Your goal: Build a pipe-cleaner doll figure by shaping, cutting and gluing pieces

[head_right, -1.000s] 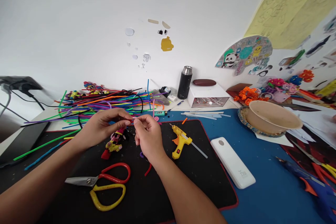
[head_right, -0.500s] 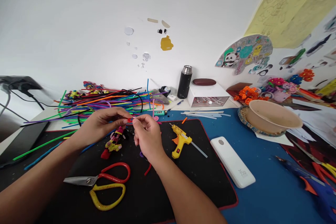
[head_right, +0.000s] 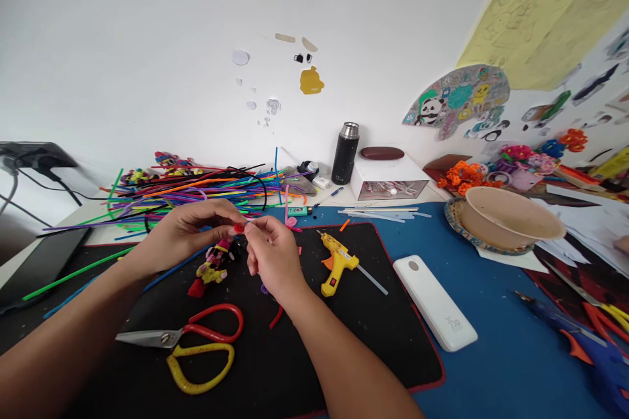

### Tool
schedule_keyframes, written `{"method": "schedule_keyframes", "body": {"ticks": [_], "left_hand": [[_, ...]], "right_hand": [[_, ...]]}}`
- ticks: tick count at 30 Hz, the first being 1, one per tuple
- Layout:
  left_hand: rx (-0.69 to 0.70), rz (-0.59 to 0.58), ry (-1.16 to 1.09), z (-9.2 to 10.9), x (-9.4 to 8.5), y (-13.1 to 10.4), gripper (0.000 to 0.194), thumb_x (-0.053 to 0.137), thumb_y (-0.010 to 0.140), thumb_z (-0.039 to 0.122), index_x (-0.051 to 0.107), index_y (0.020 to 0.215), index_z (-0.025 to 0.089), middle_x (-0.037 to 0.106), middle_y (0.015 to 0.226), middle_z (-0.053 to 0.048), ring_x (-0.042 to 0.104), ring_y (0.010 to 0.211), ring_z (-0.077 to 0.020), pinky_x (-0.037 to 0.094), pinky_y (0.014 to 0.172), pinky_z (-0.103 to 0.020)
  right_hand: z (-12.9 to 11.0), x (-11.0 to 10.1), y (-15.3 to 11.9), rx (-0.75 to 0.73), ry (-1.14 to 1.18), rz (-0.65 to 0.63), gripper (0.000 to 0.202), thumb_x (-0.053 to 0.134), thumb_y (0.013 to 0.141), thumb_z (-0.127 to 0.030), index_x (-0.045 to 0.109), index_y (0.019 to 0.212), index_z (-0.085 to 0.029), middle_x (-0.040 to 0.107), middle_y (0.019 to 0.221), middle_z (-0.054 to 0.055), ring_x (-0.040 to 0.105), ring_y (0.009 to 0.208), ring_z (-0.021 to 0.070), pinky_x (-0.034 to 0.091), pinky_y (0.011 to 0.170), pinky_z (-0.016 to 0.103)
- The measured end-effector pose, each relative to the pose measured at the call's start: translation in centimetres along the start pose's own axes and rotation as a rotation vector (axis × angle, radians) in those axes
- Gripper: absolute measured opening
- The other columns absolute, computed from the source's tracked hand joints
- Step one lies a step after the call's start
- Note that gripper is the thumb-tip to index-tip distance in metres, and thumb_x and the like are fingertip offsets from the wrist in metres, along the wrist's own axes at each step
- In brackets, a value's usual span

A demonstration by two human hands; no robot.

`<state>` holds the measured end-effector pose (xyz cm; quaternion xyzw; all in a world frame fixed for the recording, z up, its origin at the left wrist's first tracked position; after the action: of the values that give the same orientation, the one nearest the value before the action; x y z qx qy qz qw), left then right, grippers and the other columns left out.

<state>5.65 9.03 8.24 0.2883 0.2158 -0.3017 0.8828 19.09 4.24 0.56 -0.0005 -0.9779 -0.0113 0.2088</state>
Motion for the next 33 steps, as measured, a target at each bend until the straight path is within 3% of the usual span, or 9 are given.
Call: {"method": "schedule_keyframes", "body": {"ticks": [7, 18, 24, 33], "left_hand": [[0.03, -0.019, -0.024, 0.2, -0.1, 0.1, 0.026, 0.075, 0.099, 0.046, 0.083, 0.099, 0.021, 0.08, 0.097, -0.009, 0.076, 0.089, -0.0215, 0.061, 0.077, -0.029], [-0.165, 0.086, -0.04, -2.0, -1.0, -0.2, 0.036, 0.081, 0.09, 0.056, 0.082, 0.094, 0.021, 0.079, 0.088, -0.006, 0.073, 0.081, -0.0209, 0.059, 0.072, -0.029], [-0.209, 0.017, -0.07, -2.2, -0.3, -0.2, 0.031, 0.08, 0.092, 0.052, 0.081, 0.096, 0.02, 0.079, 0.088, -0.004, 0.072, 0.081, -0.0194, 0.057, 0.071, -0.026], [-0.252, 0.004, -0.112, -1.6, 0.6, 0.0, 0.036, 0.081, 0.09, 0.055, 0.077, 0.093, 0.019, 0.075, 0.081, -0.003, 0.067, 0.069, -0.017, 0.055, 0.062, -0.025]], "right_hand": [[0.2, 0.1, 0.0, 0.026, 0.004, -0.014, 0.033, 0.074, 0.088, -0.052, 0.06, 0.084, -0.022, 0.049, 0.051, -0.012, 0.044, 0.034, 0.0077, 0.029, 0.037, 0.021], [-0.4, -0.2, 0.0, -0.044, -0.029, 0.031, 0.033, 0.072, 0.09, -0.053, 0.062, 0.092, -0.022, 0.052, 0.053, -0.011, 0.044, 0.035, 0.0079, 0.031, 0.037, 0.02], [-0.6, 0.0, -0.2, -0.087, -0.07, 0.021, 0.032, 0.072, 0.09, -0.051, 0.062, 0.099, -0.023, 0.051, 0.054, -0.012, 0.044, 0.035, 0.0079, 0.03, 0.037, 0.02], [-0.8, -0.1, -0.2, -0.094, -0.115, 0.048, 0.028, 0.072, 0.089, -0.047, 0.062, 0.092, -0.022, 0.053, 0.055, -0.011, 0.044, 0.035, 0.0076, 0.031, 0.037, 0.021]]}}
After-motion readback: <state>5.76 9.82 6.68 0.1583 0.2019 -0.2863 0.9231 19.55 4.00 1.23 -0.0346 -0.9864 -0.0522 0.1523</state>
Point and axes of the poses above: each hand's wrist, its own y-axis towards the middle knuckle, its own x-axis out of the palm, z = x × y, the point moved 7 cm from there along y, towards the middle knuckle
